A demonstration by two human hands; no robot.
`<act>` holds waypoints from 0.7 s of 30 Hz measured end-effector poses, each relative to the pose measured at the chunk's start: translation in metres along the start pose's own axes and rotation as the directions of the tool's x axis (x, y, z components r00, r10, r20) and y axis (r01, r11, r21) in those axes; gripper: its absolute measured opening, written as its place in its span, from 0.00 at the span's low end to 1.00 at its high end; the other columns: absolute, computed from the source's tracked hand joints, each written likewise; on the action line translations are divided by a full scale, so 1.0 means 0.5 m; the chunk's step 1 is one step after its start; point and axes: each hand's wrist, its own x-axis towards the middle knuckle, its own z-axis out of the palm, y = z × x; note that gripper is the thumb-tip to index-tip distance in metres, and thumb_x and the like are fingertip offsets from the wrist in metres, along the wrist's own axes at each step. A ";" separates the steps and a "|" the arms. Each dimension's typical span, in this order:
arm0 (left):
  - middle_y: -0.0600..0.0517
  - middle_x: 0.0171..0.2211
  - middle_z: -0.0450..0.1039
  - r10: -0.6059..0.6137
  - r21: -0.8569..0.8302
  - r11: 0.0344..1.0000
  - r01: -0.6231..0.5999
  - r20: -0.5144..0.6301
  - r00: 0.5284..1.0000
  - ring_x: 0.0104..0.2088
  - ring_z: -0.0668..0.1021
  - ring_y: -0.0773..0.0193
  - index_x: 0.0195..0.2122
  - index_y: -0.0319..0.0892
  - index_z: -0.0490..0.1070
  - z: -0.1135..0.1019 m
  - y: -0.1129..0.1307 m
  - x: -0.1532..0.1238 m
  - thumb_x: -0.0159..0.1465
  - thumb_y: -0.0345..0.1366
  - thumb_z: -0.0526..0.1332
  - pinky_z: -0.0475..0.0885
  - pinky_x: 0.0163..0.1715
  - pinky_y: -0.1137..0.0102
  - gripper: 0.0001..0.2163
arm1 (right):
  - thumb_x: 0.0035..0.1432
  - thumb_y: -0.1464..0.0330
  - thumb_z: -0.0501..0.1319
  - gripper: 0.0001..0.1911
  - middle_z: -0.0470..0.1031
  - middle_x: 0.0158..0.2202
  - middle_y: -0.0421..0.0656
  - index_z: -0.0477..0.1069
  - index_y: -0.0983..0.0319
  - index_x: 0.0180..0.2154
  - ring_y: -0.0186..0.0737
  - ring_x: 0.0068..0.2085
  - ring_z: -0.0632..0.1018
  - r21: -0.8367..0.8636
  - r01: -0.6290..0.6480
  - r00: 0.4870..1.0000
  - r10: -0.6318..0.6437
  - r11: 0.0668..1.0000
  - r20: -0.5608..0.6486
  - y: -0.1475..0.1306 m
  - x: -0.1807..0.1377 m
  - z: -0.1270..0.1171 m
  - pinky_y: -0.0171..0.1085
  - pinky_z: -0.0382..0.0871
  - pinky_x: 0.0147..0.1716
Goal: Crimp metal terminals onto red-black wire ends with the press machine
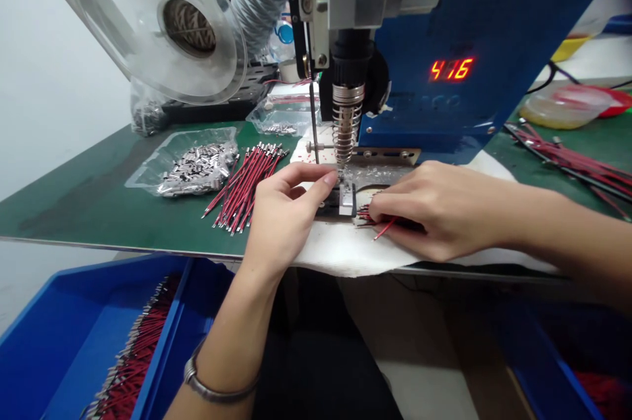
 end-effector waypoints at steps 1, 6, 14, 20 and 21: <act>0.53 0.35 0.80 0.001 -0.002 1.000 -0.001 0.004 1.000 0.23 0.70 0.74 0.35 0.43 0.80 0.000 0.000 0.000 0.61 0.41 0.71 0.63 0.23 0.75 0.08 | 0.64 0.70 0.55 0.09 0.73 0.26 0.41 0.74 0.62 0.38 0.36 0.23 0.67 0.012 0.008 1.000 -0.008 1.000 -0.009 0.000 0.001 0.001 0.38 0.50 0.25; 0.53 0.35 0.80 0.007 -0.011 1.000 -0.007 0.001 1.000 0.23 0.69 0.74 0.34 0.43 0.80 0.000 0.000 0.003 0.60 0.40 0.71 0.63 0.23 0.75 0.07 | 0.63 0.71 0.55 0.09 0.73 0.25 0.41 0.74 0.63 0.37 0.35 0.23 0.67 0.039 0.064 0.997 -0.062 0.997 -0.052 -0.001 0.003 -0.001 0.38 0.51 0.24; 0.53 0.35 0.80 0.002 -0.002 1.000 -0.002 0.005 1.000 0.21 0.66 0.75 0.35 0.43 0.80 0.000 -0.002 0.002 0.61 0.41 0.71 0.60 0.21 0.74 0.07 | 0.59 0.74 0.56 0.08 0.72 0.23 0.39 0.73 0.61 0.33 0.35 0.23 0.69 0.012 0.077 0.991 -0.075 0.997 -0.108 0.011 -0.008 -0.012 0.39 0.53 0.24; 0.54 0.35 0.80 0.006 -0.004 1.000 -0.006 0.001 1.000 0.21 0.67 0.75 0.34 0.43 0.80 0.000 -0.001 0.003 0.61 0.41 0.71 0.62 0.22 0.75 0.07 | 0.59 0.72 0.56 0.08 0.72 0.22 0.41 0.72 0.60 0.30 0.37 0.22 0.70 -0.149 0.051 0.993 -0.066 0.988 -0.097 0.026 -0.008 -0.007 0.41 0.51 0.23; 0.54 0.35 0.80 0.003 -0.004 1.000 -0.003 0.003 1.000 0.21 0.66 0.75 0.34 0.43 0.80 0.000 -0.001 0.003 0.61 0.41 0.71 0.62 0.23 0.75 0.07 | 0.59 0.72 0.56 0.08 0.73 0.22 0.41 0.72 0.60 0.30 0.38 0.22 0.70 -0.169 0.039 0.994 -0.056 0.985 -0.096 0.032 -0.009 -0.007 0.42 0.51 0.23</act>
